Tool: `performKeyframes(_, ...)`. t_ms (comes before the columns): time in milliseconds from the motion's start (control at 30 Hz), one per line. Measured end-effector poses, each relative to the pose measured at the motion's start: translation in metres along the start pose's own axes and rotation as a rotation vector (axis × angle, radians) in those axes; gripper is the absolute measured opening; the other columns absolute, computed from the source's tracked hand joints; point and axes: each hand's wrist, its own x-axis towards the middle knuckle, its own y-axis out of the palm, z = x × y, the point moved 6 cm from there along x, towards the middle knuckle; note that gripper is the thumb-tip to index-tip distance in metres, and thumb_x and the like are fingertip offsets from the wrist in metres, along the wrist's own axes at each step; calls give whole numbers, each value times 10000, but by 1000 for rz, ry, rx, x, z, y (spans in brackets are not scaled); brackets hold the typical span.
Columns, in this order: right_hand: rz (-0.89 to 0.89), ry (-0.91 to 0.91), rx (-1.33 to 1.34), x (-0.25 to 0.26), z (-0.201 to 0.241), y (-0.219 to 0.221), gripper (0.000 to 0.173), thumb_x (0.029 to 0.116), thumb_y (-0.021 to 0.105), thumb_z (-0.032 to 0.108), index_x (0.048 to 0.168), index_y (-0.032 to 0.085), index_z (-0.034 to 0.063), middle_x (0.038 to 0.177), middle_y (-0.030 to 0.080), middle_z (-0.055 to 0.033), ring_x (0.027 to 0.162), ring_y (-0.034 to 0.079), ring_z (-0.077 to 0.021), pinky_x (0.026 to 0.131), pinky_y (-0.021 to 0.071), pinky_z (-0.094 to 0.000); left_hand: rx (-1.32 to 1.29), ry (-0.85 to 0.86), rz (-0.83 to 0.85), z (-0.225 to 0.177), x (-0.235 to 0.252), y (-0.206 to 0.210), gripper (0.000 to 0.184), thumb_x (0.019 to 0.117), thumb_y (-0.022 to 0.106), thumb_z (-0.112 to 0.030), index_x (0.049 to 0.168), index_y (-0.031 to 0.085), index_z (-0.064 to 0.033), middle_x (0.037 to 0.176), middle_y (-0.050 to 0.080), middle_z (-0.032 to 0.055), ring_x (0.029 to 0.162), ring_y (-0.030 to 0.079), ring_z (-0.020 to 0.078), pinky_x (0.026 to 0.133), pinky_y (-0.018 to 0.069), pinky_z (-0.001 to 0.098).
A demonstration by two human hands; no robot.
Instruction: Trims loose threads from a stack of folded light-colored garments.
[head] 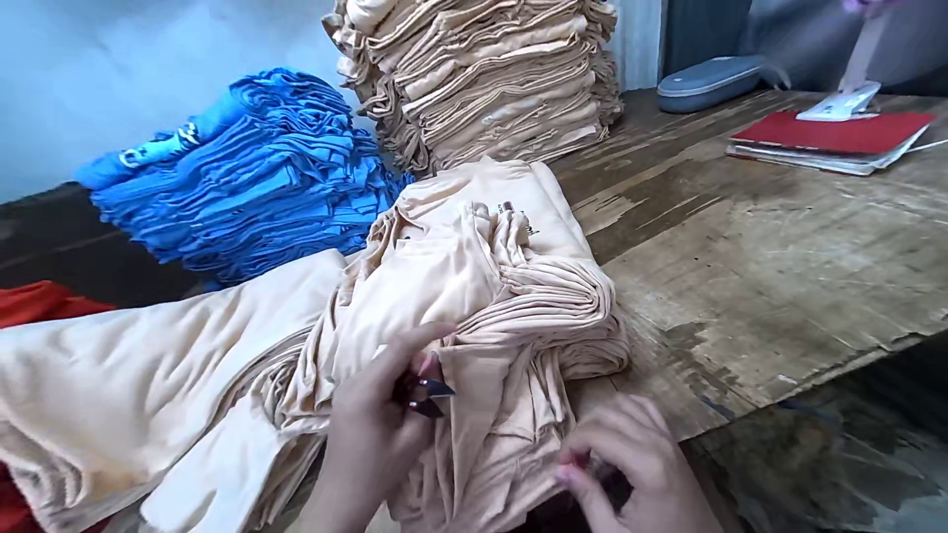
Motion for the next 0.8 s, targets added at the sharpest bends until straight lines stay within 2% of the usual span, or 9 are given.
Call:
performKeyframes(67, -12, -28, -85, 9, 7, 9, 440, 864, 722, 594, 1183, 719, 292, 1185, 674, -57, 1108, 632, -261, 935, 504, -537, 5, 100, -1, -2, 8, 2, 311, 934, 559, -168, 1151, 763, -257, 782, 617, -91, 626, 508, -26, 552, 433, 167)
performKeyframes(100, -5, -66, -125, 13, 8, 19, 457, 885, 705, 561, 1283, 694, 335, 1252, 666, -73, 1146, 634, -284, 927, 522, -534, 37, 143, -8, -3, 13, 0, 276, 918, 563, -159, 1050, 787, -251, 765, 601, -85, 633, 514, -23, 560, 432, 167)
performKeyframes(200, -28, -212, -37, 16, 7, 21, 126, 938, 684, 210, 974, 799, 249, 914, 705, 25, 892, 648, -157, 764, 556, -323, 146, 172, 0, 5, 22, -18, 213, 888, 562, -156, 888, 771, -199, 750, 599, -76, 635, 523, -7, 559, 443, 197)
performKeyframes(267, 153, -221, 29, 18, 10, -14, 125, 938, 698, 161, 857, 789, 193, 807, 682, 23, 829, 651, -144, 738, 554, -319, 144, 155, -6, 15, 24, -28, 207, 883, 566, -164, 878, 770, -196, 758, 611, -92, 638, 521, -30, 557, 439, 172)
performKeyframes(367, 429, -132, -121, 18, 20, -42, 250, 904, 742, 440, 890, 797, 196, 1039, 728, -47, 987, 676, -246, 840, 539, -471, 80, 143, 5, 16, 19, -22, 197, 879, 575, -155, 857, 766, -195, 767, 618, -96, 650, 531, -45, 572, 453, 148)
performKeyframes(433, 326, -162, -157, 30, 35, -27, 395, 896, 673, 611, 977, 786, 242, 1219, 689, -75, 1129, 640, -280, 916, 518, -515, 55, 139, 2, 15, 22, -18, 204, 884, 565, -137, 857, 759, -193, 764, 608, -99, 653, 525, -44, 575, 444, 149)
performKeyframes(533, 149, -311, -179, 37, 42, 29, 256, 967, 642, 398, 1178, 746, 294, 1269, 695, -50, 1132, 664, -263, 912, 540, -476, 58, 142, -8, 15, 24, -25, 192, 883, 560, -138, 862, 746, -177, 778, 617, -91, 665, 537, -33, 582, 454, 160)
performKeyframes(633, 193, -454, 62, 20, 32, 27, 159, 944, 653, 60, 901, 765, 163, 921, 712, -6, 917, 671, -190, 814, 573, -344, 90, 136, -4, 17, 17, -37, 203, 886, 562, -129, 867, 758, -177, 787, 632, -84, 661, 543, -24, 571, 459, 173)
performKeyframes(800, 762, -237, 31, -17, 21, -27, 137, 969, 678, 170, 956, 788, 89, 960, 754, -89, 930, 703, -285, 857, 544, -476, 119, 88, 57, 17, 0, -12, 157, 783, 634, -226, 846, 776, -244, 762, 641, -123, 641, 558, -48, 557, 481, 173)
